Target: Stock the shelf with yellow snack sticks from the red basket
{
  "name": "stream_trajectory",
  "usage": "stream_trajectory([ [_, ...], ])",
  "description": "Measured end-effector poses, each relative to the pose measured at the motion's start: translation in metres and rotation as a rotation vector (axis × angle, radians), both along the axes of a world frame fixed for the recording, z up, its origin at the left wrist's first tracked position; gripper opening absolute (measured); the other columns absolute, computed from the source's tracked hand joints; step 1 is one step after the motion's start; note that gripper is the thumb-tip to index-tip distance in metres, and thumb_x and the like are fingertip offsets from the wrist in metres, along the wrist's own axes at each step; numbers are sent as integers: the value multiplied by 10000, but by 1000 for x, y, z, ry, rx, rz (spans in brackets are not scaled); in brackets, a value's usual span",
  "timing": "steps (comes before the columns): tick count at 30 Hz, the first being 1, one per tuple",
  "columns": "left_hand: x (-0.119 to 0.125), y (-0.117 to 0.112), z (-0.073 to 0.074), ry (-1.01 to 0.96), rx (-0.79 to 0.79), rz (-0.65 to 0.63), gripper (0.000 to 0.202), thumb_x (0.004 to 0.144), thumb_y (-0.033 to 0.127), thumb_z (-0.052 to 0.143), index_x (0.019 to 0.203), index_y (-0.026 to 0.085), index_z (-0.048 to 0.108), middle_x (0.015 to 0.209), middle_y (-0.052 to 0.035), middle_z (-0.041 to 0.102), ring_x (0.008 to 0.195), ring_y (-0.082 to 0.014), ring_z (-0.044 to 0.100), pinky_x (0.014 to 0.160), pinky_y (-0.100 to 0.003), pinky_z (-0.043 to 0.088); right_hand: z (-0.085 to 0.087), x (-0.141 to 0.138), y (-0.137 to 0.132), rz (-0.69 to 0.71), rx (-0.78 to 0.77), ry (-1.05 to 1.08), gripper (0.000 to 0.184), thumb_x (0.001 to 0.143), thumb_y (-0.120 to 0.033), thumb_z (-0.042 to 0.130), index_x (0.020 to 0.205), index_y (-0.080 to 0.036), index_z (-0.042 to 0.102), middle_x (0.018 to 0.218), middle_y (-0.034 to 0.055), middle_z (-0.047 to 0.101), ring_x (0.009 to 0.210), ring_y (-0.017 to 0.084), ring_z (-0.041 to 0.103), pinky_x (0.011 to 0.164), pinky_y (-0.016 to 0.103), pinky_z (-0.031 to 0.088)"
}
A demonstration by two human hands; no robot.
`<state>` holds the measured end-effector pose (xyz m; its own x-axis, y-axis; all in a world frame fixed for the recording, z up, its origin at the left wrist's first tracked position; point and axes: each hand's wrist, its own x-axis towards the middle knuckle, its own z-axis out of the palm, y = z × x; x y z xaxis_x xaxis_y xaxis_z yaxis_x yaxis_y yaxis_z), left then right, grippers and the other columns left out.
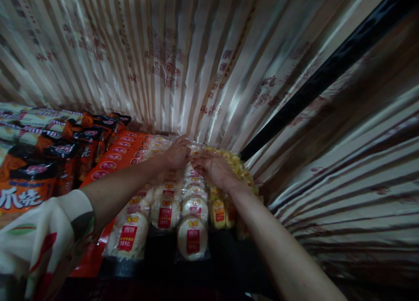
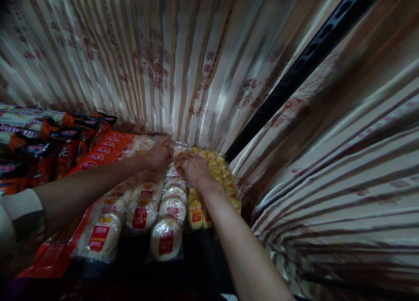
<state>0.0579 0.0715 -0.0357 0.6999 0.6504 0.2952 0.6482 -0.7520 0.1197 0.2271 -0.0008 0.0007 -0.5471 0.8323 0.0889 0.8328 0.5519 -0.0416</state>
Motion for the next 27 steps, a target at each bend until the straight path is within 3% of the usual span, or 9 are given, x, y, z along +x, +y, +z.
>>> stream_trajectory([
  [4, 0, -2, 1, -2, -7, 17, 159, 773, 206, 550, 729, 155, 694, 1185, -112, 639, 1264, -230, 452, 1160, -482, 232, 1, -6, -4, -64, -68, -26, 135, 836, -204, 598, 891, -238, 717, 911, 20, 713, 919, 164, 616, 893, 278, 407],
  [9, 1, -5, 0, -12, 22, 28, 167, 788, 201, 536, 704, 160, 675, 1106, -94, 668, 1239, -202, 478, 1169, -459, 223, 1, -8, -4, -132, -117, -52, 131, 832, -233, 607, 904, -250, 716, 899, 13, 723, 903, 174, 623, 852, 271, 423],
  [21, 0, -2, -1, -40, -47, 49, 143, 762, 199, 559, 722, 162, 690, 960, -80, 695, 1204, -229, 499, 1136, -498, 262, -2, -14, -15, -187, -36, -92, 151, 854, -189, 550, 898, -215, 693, 976, 48, 701, 1009, 198, 565, 928, 293, 378],
  [27, 0, -2, 1, -22, -25, 27, 157, 762, 208, 554, 698, 175, 694, 876, -62, 706, 1184, -215, 517, 1171, -461, 204, -1, -16, -17, -236, 16, -125, 198, 889, -215, 489, 928, -209, 683, 1027, 71, 689, 1028, 221, 556, 921, 314, 373],
])
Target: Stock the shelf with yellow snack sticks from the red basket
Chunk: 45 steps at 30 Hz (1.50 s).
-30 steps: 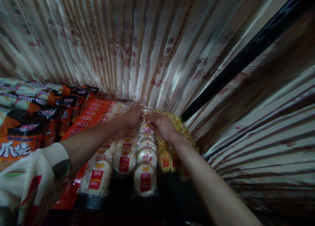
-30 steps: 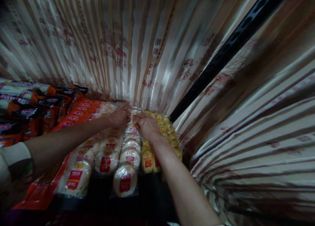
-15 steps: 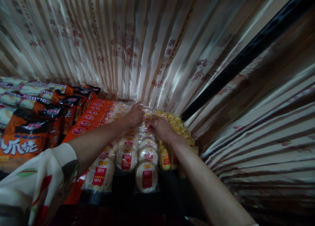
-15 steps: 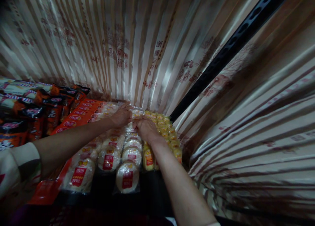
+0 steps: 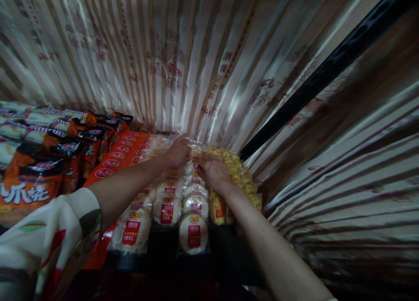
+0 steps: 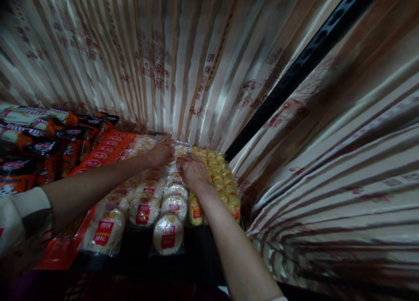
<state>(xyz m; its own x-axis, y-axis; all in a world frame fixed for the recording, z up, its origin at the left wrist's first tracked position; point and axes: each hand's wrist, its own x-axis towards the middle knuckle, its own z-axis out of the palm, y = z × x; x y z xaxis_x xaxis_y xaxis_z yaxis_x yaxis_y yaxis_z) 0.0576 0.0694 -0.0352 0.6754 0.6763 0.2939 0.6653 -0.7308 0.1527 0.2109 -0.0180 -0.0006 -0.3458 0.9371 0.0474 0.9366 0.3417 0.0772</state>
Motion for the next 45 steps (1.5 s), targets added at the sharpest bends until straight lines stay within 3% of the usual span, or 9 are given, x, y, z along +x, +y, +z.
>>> stream_trajectory([
  [10, 0, -5, 4, -58, 22, -2, 139, 770, 180, 541, 797, 170, 677, 920, -44, 700, 1114, -179, 564, 1183, -417, 198, 1, -2, 2, -45, 23, -17, 217, 891, -233, 484, 955, -212, 690, 1051, 83, 685, 1028, 224, 569, 937, 318, 371],
  [18, -6, -23, 19, 116, 0, -182, 166, 800, 239, 555, 715, 211, 695, 883, -24, 722, 1284, -229, 433, 1183, -488, 112, -3, 0, 1, -57, 39, 59, 190, 876, -221, 501, 917, -211, 686, 1055, 66, 688, 1018, 222, 572, 917, 310, 384],
  [23, -4, -25, 14, 113, -48, -122, 150, 756, 163, 558, 759, 180, 707, 1102, -54, 680, 1295, -230, 423, 1177, -485, 149, -3, 0, 2, -66, 21, 78, 175, 864, -207, 510, 894, -207, 682, 1021, 67, 689, 992, 202, 571, 898, 298, 388],
  [28, -2, -23, 5, 84, 6, -123, 178, 759, 138, 525, 700, 163, 691, 877, -70, 716, 1190, -216, 526, 1185, -464, 182, -3, 2, -1, -37, 25, 118, 220, 866, -191, 504, 1000, -188, 679, 1088, 78, 665, 1001, 186, 560, 929, 288, 373],
  [30, -2, -22, 1, 67, 32, -114, 173, 758, 146, 528, 690, 167, 686, 889, -72, 716, 1194, -215, 524, 1182, -466, 202, -3, 5, -3, -10, 48, 139, 235, 873, -202, 501, 1029, -194, 677, 1075, 79, 661, 974, 183, 562, 916, 294, 377],
  [36, -2, -20, -3, 74, 48, -116, 146, 755, 170, 552, 689, 176, 682, 835, -61, 714, 1177, -214, 532, 1178, -467, 215, 0, 11, -15, 124, 21, 159, 176, 860, -215, 542, 860, -228, 717, 881, 36, 683, 905, 174, 569, 879, 302, 372],
  [41, -2, -22, -1, 87, 72, -132, 174, 774, 175, 532, 667, 171, 669, 822, -72, 706, 1160, -215, 538, 1172, -463, 233, -2, 15, -17, 147, -33, 187, 163, 868, -327, 577, 859, -251, 722, 1013, 19, 689, 957, 180, 544, 890, 323, 354],
  [45, -2, -22, -1, 97, 63, -119, 159, 764, 174, 536, 671, 179, 664, 825, -54, 702, 1150, -198, 544, 1171, -456, 238, -2, 18, -17, 140, -61, 199, 165, 849, -368, 611, 856, -249, 725, 981, 26, 684, 985, 192, 509, 889, 333, 336],
])
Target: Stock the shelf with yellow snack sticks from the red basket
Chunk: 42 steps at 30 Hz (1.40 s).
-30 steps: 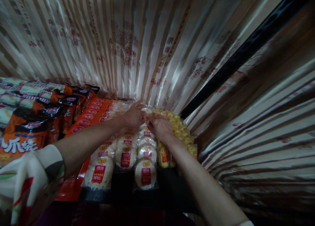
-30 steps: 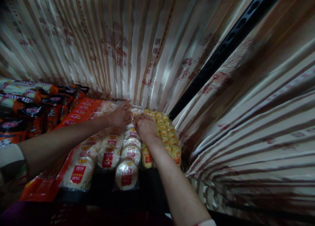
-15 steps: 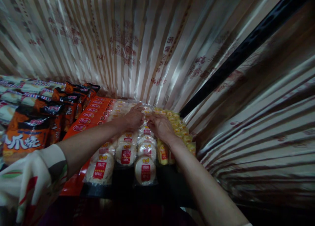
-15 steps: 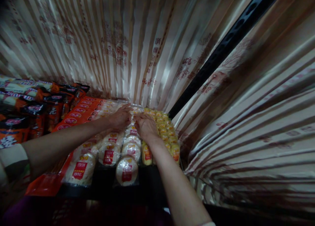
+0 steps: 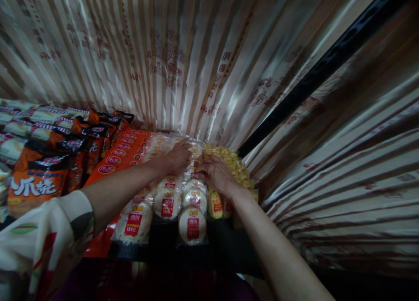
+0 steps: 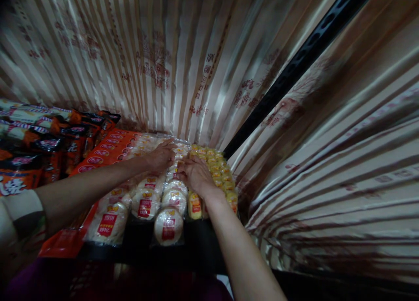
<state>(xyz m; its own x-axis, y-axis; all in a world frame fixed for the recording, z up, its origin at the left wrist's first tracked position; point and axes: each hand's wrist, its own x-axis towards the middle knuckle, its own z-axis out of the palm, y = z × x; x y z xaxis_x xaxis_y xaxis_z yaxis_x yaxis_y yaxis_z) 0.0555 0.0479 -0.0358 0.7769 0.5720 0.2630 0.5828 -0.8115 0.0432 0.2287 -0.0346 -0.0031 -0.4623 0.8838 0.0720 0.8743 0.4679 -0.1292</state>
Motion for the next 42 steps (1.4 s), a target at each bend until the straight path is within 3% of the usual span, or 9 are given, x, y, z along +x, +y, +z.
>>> stream_trajectory([
  [8, 0, 0, 0, -6, -31, 9, 173, 780, 158, 526, 674, 156, 663, 902, -98, 715, 1181, -204, 537, 1191, -459, 179, 5, -3, -2, -13, -18, -21, 60, 801, -273, 668, 764, -234, 697, 1057, 14, 680, 998, 211, 474, 849, 345, 273],
  [12, 0, 2, -3, -18, -9, -7, 152, 769, 157, 543, 670, 160, 657, 851, -77, 708, 1149, -204, 554, 1182, -458, 209, 3, -1, 0, -5, -40, 19, 53, 790, -265, 681, 749, -234, 694, 901, 1, 697, 999, 214, 479, 864, 351, 245],
  [18, 0, 6, -10, -49, 40, -17, 158, 767, 166, 546, 644, 175, 643, 799, -48, 698, 1074, -189, 582, 1187, -463, 189, -4, 2, 3, 65, -12, 49, 73, 796, -206, 665, 724, -203, 680, 768, 10, 672, 863, 187, 490, 801, 299, 311],
  [24, 1, 5, -6, -19, 34, -14, 152, 764, 160, 556, 654, 172, 660, 809, -48, 704, 1110, -188, 572, 1177, -462, 216, -3, 1, 0, 57, 62, 4, 138, 847, -250, 611, 725, -206, 656, 736, 5, 650, 778, 160, 519, 794, 285, 352],
  [42, -2, -2, -1, -87, -8, 0, 142, 768, 140, 544, 770, 175, 682, 898, -39, 713, 1166, -196, 550, 1163, -463, 251, 1, -6, -2, -90, 67, -81, 102, 852, -229, 579, 789, -215, 659, 856, 23, 681, 873, 175, 578, 826, 278, 375],
])
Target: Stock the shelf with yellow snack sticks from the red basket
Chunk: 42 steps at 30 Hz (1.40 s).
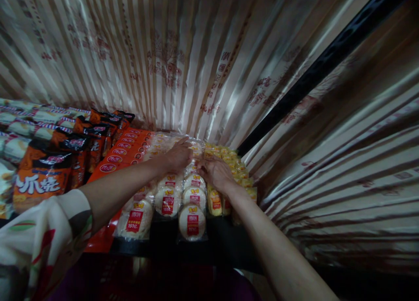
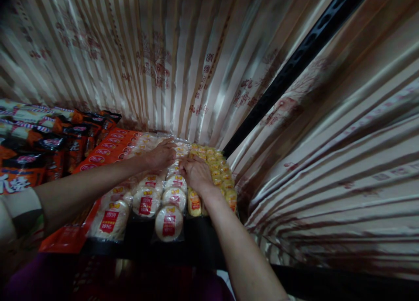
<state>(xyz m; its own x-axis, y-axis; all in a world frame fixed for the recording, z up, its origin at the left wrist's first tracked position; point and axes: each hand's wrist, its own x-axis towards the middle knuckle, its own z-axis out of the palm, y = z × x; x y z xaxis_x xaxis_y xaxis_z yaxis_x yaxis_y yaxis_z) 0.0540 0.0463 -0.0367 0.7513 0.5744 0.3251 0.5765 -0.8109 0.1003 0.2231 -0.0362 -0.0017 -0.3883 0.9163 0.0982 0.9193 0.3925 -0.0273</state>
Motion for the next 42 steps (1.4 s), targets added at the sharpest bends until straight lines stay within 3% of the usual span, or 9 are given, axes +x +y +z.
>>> stream_trajectory([
  [4, -5, -16, 6, -84, 29, -54, 128, 798, 187, 547, 780, 187, 674, 885, -25, 711, 1179, -195, 534, 1163, -459, 259, 0, -1, -1, -6, -13, 3, 104, 856, -234, 577, 789, -216, 656, 853, 16, 681, 869, 167, 579, 861, 277, 368],
  [10, -7, -33, 8, -35, 9, -115, 103, 769, 170, 586, 764, 188, 687, 969, -49, 695, 1223, -206, 499, 1185, -468, 204, -3, 1, -1, -40, -3, -16, 105, 862, -240, 557, 843, -226, 659, 875, 25, 682, 875, 168, 574, 835, 273, 366],
  [17, -2, -32, 5, -21, -95, -65, 148, 778, 123, 549, 806, 186, 680, 853, -32, 684, 1229, -197, 483, 1189, -472, 177, -3, 1, -1, -63, 0, -20, 95, 856, -251, 570, 849, -228, 662, 885, 29, 679, 893, 181, 568, 820, 278, 376],
  [25, -3, -31, 1, -40, -19, -107, 167, 785, 114, 544, 855, 188, 676, 930, -40, 693, 1197, -188, 511, 1184, -473, 186, 6, -7, -17, -7, 60, 21, 232, 924, -252, 460, 976, -188, 678, 966, 85, 670, 936, 194, 564, 869, 309, 394],
  [33, -2, -31, 1, -3, -6, -64, 128, 762, 133, 566, 667, 168, 645, 819, -54, 683, 1165, -195, 539, 1188, -443, 198, 1, -2, -41, 113, 4, 9, 243, 927, -285, 469, 970, -240, 704, 1023, 50, 679, 961, 188, 555, 882, 310, 414],
  [42, -1, -34, 6, -14, -13, -75, 146, 760, 113, 564, 658, 179, 645, 772, -35, 684, 1115, -195, 565, 1173, -447, 236, 2, -19, -34, 173, -53, -24, 238, 925, -223, 467, 887, -221, 702, 1007, 36, 693, 967, 172, 560, 894, 299, 407],
])
